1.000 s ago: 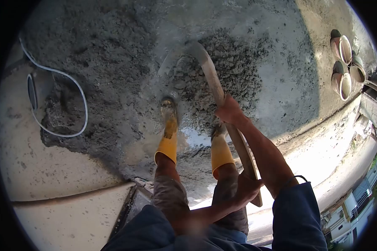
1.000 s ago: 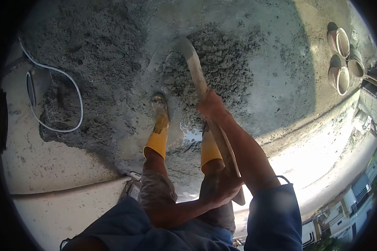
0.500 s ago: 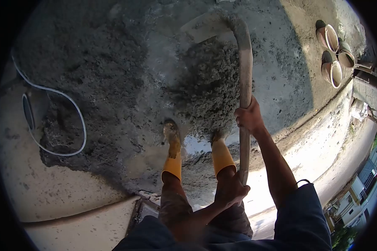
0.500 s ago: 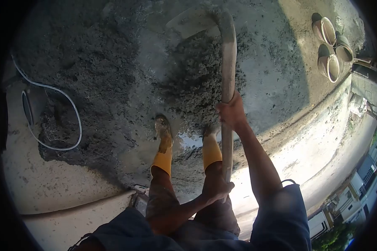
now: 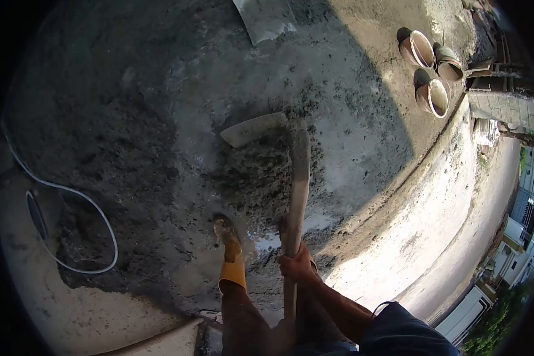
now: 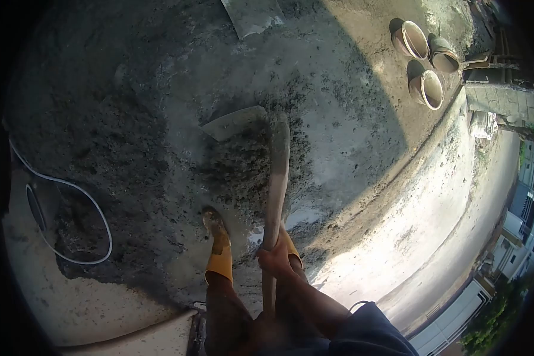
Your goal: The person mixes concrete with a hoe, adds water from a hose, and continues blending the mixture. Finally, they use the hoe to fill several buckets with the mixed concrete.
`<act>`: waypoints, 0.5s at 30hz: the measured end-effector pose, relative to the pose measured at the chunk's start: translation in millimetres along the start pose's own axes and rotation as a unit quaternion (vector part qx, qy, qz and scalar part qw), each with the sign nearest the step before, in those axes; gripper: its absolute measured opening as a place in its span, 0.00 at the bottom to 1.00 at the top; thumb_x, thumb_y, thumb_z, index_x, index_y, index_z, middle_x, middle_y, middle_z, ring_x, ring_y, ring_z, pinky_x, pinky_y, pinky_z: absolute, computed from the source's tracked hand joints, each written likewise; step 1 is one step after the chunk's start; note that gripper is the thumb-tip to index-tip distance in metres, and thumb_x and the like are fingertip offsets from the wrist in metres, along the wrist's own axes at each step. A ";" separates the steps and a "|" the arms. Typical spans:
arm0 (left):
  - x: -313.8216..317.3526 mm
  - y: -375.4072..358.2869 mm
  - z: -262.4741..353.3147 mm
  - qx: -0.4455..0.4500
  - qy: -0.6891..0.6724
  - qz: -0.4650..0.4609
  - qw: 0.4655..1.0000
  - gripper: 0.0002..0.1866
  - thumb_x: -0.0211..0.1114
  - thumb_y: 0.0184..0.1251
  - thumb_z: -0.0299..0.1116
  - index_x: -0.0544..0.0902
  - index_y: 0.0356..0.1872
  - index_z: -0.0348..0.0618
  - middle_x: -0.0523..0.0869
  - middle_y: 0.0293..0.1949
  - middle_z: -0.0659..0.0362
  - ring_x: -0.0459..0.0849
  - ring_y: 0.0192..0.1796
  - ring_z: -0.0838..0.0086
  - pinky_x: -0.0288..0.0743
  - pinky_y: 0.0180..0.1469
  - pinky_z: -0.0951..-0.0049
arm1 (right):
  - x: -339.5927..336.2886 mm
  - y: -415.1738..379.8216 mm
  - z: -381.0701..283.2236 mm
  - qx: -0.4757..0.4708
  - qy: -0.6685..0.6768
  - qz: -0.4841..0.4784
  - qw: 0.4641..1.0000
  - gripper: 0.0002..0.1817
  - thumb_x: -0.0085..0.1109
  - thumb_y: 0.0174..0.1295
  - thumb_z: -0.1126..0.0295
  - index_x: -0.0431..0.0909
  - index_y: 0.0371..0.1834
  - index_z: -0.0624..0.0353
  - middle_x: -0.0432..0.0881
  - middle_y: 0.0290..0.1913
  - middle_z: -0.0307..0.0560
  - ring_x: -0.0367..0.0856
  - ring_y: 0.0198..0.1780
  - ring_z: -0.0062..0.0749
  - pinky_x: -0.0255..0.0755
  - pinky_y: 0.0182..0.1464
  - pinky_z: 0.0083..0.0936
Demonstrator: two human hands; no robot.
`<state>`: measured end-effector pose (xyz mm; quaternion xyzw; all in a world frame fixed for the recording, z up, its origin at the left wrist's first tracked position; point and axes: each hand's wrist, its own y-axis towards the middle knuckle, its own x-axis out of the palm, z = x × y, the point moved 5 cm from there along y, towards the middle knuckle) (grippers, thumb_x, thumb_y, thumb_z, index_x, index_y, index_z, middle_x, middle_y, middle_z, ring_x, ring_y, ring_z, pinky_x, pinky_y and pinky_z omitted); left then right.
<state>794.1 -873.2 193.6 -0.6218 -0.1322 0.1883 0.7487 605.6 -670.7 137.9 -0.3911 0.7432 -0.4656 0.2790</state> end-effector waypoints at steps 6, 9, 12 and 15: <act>-136.8 108.2 136.8 0.102 0.120 0.160 0.975 0.20 0.67 0.47 0.37 0.74 0.43 0.42 0.84 0.31 0.46 0.84 0.37 0.50 0.76 0.41 0.53 | -2.2 161.6 -90.1 -0.089 0.055 0.046 0.993 0.13 0.57 0.48 0.78 0.65 0.36 0.63 0.72 0.20 0.42 0.73 0.15 0.27 0.70 0.15 0.25; -159.5 127.5 173.7 0.108 0.155 0.174 0.967 0.20 0.68 0.49 0.35 0.75 0.43 0.41 0.85 0.32 0.47 0.85 0.38 0.50 0.78 0.41 0.54 | -3.7 210.7 -98.6 -0.052 0.032 0.055 0.997 0.06 0.57 0.49 0.77 0.69 0.26 0.64 0.73 0.17 0.44 0.74 0.15 0.29 0.70 0.16 0.26; -105.0 82.9 136.4 -0.005 0.149 0.079 0.986 0.21 0.67 0.49 0.36 0.74 0.45 0.41 0.85 0.35 0.45 0.84 0.41 0.49 0.77 0.45 0.53 | -14.5 193.9 -7.1 0.014 -0.018 0.029 0.999 0.08 0.60 0.47 0.75 0.72 0.24 0.70 0.75 0.17 0.47 0.75 0.15 0.31 0.69 0.16 0.28; -49.9 10.8 80.8 -0.090 0.086 0.016 0.992 0.25 0.64 0.48 0.36 0.74 0.51 0.41 0.83 0.39 0.43 0.82 0.47 0.49 0.75 0.48 0.54 | -18.1 75.0 22.1 0.042 0.027 0.017 0.999 0.19 0.61 0.46 0.78 0.65 0.40 0.65 0.72 0.23 0.44 0.76 0.17 0.30 0.69 0.16 0.26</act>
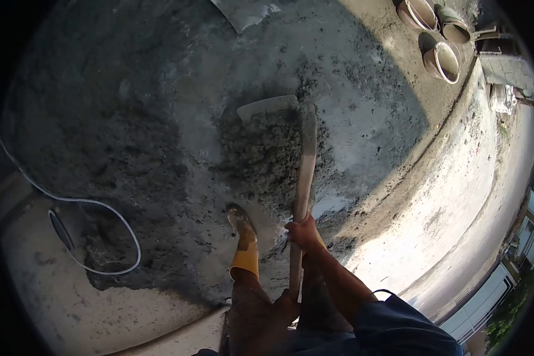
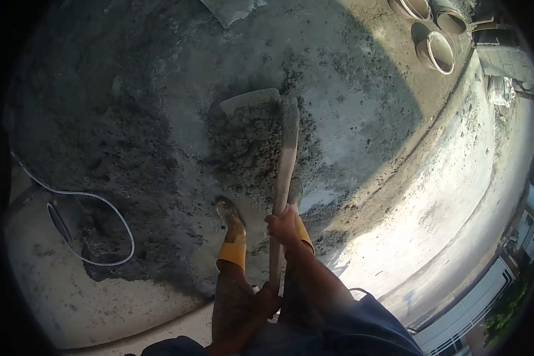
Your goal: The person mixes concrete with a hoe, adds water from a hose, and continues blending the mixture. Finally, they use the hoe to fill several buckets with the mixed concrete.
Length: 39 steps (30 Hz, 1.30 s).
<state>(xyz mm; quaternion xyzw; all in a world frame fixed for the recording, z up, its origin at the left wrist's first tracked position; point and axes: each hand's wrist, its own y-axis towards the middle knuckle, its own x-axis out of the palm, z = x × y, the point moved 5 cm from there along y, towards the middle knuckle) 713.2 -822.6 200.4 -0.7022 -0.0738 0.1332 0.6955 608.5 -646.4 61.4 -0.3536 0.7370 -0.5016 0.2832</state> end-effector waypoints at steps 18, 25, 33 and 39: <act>-250.2 124.3 183.9 0.302 0.238 0.113 0.916 0.14 0.66 0.49 0.28 0.75 0.37 0.40 0.85 0.31 0.48 0.85 0.38 0.53 0.77 0.41 0.56 | -25.5 197.1 -163.1 0.007 0.248 0.088 0.965 0.07 0.56 0.51 0.73 0.68 0.22 0.60 0.69 0.17 0.42 0.72 0.18 0.32 0.73 0.23 0.30; -343.5 50.6 -47.6 0.210 0.309 0.076 0.924 0.17 0.69 0.45 0.31 0.74 0.38 0.43 0.85 0.30 0.51 0.85 0.35 0.55 0.77 0.39 0.57 | 184.2 48.9 -15.9 0.049 0.360 0.092 0.927 0.05 0.56 0.54 0.76 0.69 0.27 0.61 0.69 0.19 0.44 0.73 0.20 0.32 0.76 0.25 0.34; -390.0 22.6 -162.9 0.250 0.342 0.044 0.905 0.19 0.71 0.43 0.35 0.79 0.40 0.52 0.85 0.30 0.58 0.85 0.35 0.59 0.77 0.39 0.57 | 233.4 -74.8 12.5 0.020 0.414 0.008 0.910 0.10 0.57 0.62 0.64 0.72 0.34 0.60 0.77 0.26 0.49 0.79 0.28 0.39 0.78 0.34 0.39; -262.6 27.5 15.4 0.318 0.181 -0.068 0.928 0.24 0.66 0.47 0.36 0.75 0.49 0.42 0.85 0.33 0.47 0.84 0.39 0.51 0.77 0.45 0.55 | 4.9 -2.1 -95.1 -0.112 0.376 0.105 0.914 0.07 0.55 0.62 0.65 0.70 0.31 0.54 0.71 0.24 0.37 0.72 0.25 0.26 0.74 0.30 0.25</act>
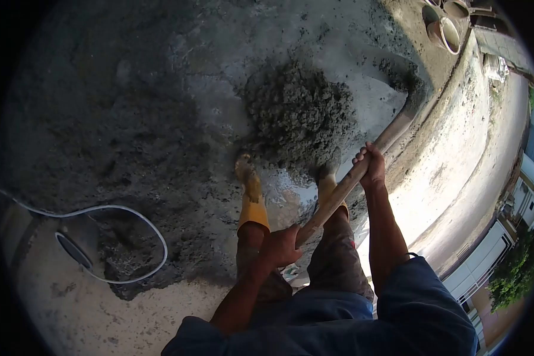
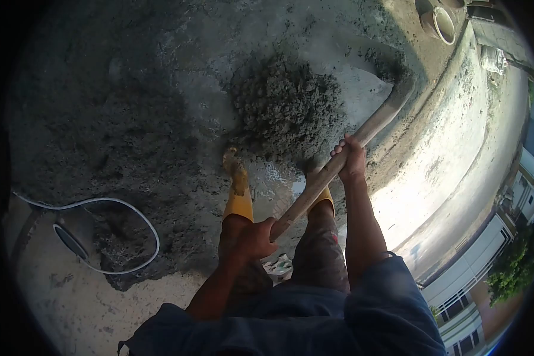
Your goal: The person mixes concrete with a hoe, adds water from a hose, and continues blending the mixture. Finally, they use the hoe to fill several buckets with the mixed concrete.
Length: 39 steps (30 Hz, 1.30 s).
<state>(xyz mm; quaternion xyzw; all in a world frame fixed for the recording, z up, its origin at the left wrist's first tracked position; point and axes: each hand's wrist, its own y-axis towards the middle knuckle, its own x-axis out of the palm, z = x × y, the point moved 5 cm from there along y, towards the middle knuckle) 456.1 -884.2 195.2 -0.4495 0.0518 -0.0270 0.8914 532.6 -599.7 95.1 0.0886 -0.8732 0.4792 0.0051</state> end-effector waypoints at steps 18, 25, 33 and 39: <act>13.3 -103.0 -88.8 -0.213 0.108 0.053 0.970 0.22 0.68 0.42 0.29 0.81 0.46 0.50 0.85 0.34 0.51 0.84 0.41 0.54 0.78 0.41 0.59 | -23.4 -104.6 102.8 0.139 0.124 0.002 0.982 0.05 0.59 0.51 0.76 0.75 0.25 0.67 0.79 0.24 0.50 0.80 0.26 0.36 0.76 0.31 0.31; 58.4 135.5 100.3 0.007 0.164 -0.015 0.986 0.27 0.64 0.48 0.32 0.74 0.54 0.39 0.84 0.39 0.44 0.83 0.45 0.52 0.75 0.49 0.56 | -184.2 90.2 -48.7 -0.019 0.036 0.215 0.976 0.09 0.61 0.52 0.74 0.69 0.26 0.64 0.74 0.19 0.47 0.74 0.17 0.32 0.71 0.20 0.27; 41.4 201.6 221.5 0.049 0.084 -0.123 0.988 0.22 0.60 0.52 0.30 0.73 0.48 0.27 0.82 0.44 0.37 0.81 0.49 0.47 0.73 0.54 0.59 | -245.4 190.3 -141.7 0.018 -0.061 0.206 0.976 0.12 0.57 0.57 0.74 0.70 0.39 0.71 0.77 0.27 0.52 0.78 0.24 0.35 0.74 0.26 0.31; -67.0 112.1 155.0 0.005 0.144 -0.115 0.983 0.22 0.58 0.52 0.29 0.71 0.48 0.28 0.82 0.39 0.37 0.82 0.46 0.46 0.73 0.51 0.56 | -121.2 134.2 -46.1 0.070 -0.015 0.199 0.977 0.19 0.53 0.55 0.79 0.63 0.49 0.76 0.76 0.29 0.52 0.79 0.24 0.36 0.77 0.27 0.34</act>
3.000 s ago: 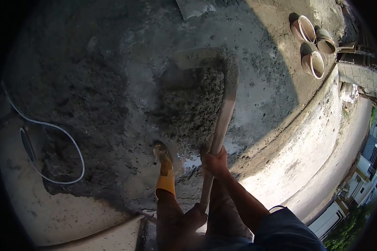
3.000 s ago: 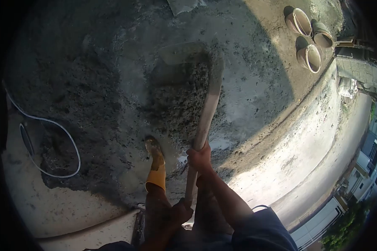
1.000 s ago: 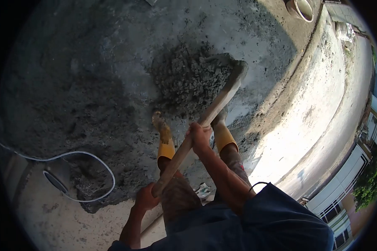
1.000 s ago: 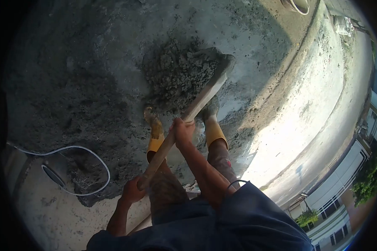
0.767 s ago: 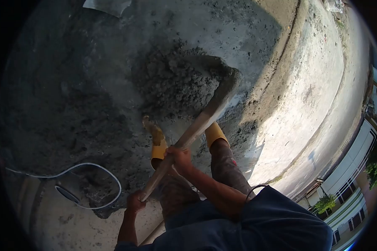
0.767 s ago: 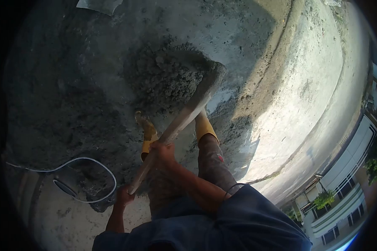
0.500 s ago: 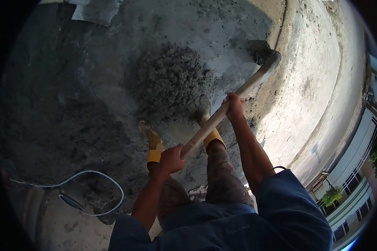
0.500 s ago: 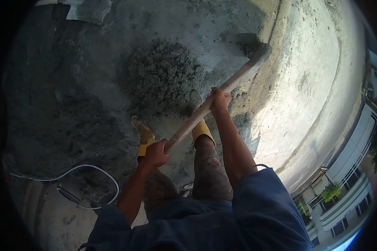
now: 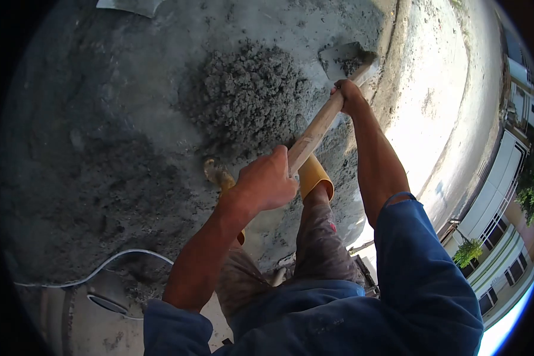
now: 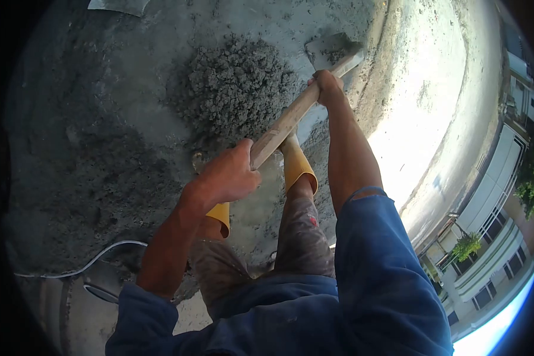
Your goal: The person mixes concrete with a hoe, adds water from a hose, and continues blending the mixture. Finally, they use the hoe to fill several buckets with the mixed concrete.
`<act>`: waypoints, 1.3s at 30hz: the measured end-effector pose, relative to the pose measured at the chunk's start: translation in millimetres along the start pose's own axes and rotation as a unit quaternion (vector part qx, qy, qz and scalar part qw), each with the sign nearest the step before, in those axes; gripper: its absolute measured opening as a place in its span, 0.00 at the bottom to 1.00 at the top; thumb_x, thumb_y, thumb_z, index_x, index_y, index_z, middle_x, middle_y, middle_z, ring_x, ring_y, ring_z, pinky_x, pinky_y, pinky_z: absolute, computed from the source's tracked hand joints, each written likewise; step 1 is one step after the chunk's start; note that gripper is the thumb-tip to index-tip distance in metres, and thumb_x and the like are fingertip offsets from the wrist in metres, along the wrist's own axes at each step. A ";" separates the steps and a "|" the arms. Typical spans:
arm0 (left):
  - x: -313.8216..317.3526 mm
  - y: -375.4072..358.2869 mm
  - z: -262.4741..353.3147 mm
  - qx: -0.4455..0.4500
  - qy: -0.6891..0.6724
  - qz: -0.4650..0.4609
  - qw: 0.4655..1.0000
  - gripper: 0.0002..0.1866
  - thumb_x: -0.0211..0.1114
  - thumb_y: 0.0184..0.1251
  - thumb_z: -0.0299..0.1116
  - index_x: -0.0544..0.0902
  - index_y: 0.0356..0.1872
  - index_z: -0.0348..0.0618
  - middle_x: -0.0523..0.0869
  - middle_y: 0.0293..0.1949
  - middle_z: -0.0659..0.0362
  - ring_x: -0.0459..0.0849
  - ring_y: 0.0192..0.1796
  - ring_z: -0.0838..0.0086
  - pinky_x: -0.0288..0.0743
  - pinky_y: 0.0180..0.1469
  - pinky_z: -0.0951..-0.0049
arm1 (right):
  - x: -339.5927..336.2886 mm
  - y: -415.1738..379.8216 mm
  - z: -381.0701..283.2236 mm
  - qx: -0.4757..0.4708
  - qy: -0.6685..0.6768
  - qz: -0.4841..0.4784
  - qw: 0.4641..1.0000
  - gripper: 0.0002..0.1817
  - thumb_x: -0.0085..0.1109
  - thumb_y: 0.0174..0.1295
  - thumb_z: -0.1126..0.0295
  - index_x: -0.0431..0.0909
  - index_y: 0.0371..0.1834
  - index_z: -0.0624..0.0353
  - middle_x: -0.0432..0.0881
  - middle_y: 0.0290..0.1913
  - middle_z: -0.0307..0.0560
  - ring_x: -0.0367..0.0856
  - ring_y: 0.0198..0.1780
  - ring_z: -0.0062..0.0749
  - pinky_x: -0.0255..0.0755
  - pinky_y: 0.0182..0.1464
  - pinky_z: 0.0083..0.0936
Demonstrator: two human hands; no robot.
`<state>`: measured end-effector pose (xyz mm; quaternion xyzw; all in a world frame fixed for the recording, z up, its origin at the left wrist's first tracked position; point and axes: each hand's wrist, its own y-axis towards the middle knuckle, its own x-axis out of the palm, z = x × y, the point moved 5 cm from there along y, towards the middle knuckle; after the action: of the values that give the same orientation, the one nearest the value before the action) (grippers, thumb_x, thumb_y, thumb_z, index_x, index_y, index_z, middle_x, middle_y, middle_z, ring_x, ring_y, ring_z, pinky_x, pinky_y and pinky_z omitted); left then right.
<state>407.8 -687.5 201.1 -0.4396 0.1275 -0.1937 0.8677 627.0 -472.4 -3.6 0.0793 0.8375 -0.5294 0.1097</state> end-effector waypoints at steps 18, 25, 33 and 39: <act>103.9 -292.1 -379.0 -0.096 0.022 0.142 0.985 0.19 0.69 0.44 0.29 0.78 0.41 0.47 0.84 0.34 0.50 0.83 0.40 0.52 0.77 0.39 0.56 | 129.6 -375.7 291.7 0.013 0.052 -0.099 0.994 0.06 0.58 0.52 0.78 0.73 0.29 0.69 0.80 0.24 0.50 0.81 0.24 0.33 0.77 0.30 0.27; 135.6 -334.0 -256.2 -0.177 -0.133 -0.007 0.975 0.26 0.67 0.52 0.41 0.77 0.52 0.42 0.84 0.43 0.44 0.83 0.48 0.51 0.75 0.51 0.56 | 104.9 -352.3 257.1 0.053 -0.105 -0.083 0.990 0.10 0.63 0.53 0.72 0.72 0.27 0.66 0.78 0.22 0.47 0.78 0.20 0.33 0.74 0.22 0.28; 181.4 -231.2 -196.3 -0.137 -0.246 0.077 0.956 0.29 0.68 0.48 0.37 0.75 0.54 0.35 0.82 0.44 0.41 0.82 0.48 0.50 0.75 0.52 0.60 | 124.0 -271.5 181.6 -0.114 -0.262 -0.031 0.958 0.12 0.65 0.51 0.68 0.72 0.22 0.63 0.76 0.18 0.45 0.76 0.18 0.30 0.71 0.21 0.29; 124.4 -144.8 -175.3 -0.015 -0.305 0.133 0.943 0.25 0.66 0.50 0.33 0.74 0.49 0.32 0.82 0.38 0.39 0.83 0.47 0.49 0.76 0.49 0.59 | 154.1 -242.7 73.9 -0.217 -0.301 -0.065 0.926 0.13 0.60 0.51 0.68 0.75 0.16 0.65 0.76 0.15 0.47 0.76 0.16 0.32 0.71 0.19 0.28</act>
<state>417.7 -946.4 210.6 -0.4697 -0.0830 0.0684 0.8763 425.5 -640.2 135.5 -0.1635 0.8631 -0.3393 0.3364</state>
